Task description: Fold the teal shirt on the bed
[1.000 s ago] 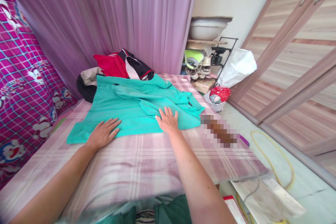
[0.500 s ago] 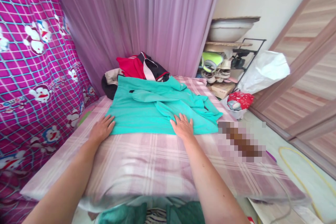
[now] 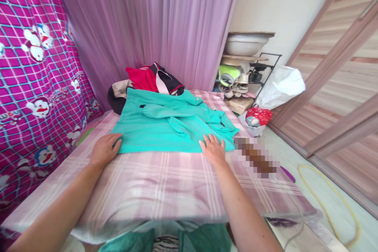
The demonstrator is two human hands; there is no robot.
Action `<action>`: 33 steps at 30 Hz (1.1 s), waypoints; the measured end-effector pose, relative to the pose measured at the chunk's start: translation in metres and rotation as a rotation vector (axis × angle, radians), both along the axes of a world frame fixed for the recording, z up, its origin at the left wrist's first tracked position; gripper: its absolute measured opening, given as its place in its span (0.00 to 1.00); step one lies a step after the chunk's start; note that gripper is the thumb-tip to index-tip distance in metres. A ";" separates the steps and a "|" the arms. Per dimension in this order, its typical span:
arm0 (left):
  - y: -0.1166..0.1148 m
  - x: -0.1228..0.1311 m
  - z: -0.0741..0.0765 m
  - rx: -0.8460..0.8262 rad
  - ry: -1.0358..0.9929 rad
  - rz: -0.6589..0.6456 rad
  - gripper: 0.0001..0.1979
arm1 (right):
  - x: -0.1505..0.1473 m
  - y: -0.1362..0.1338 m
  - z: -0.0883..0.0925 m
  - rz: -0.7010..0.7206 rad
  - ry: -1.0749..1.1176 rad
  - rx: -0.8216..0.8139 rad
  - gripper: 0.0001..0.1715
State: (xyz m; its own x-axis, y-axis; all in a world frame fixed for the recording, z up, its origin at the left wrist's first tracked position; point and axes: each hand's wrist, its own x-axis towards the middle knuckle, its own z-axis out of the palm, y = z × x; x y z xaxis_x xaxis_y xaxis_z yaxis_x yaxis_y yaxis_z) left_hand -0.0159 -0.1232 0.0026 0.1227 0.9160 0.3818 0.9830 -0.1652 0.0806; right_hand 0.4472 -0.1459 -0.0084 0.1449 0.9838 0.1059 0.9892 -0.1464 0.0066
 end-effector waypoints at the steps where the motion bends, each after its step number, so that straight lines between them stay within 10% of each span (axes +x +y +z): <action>1: -0.001 0.000 0.001 -0.038 -0.009 -0.013 0.27 | 0.004 -0.002 -0.002 -0.011 -0.001 0.017 0.31; 33: 0.003 -0.001 0.003 -0.111 -0.012 0.015 0.30 | 0.009 -0.007 -0.004 0.003 0.081 0.161 0.27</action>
State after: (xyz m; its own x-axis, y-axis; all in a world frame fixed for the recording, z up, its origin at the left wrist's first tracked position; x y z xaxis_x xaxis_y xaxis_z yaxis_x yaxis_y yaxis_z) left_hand -0.0166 -0.1201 0.0054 0.1045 0.9545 0.2792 0.9842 -0.1397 0.1092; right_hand 0.4561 -0.1532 -0.0127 0.1564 0.9554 0.2505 0.9860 -0.1361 -0.0964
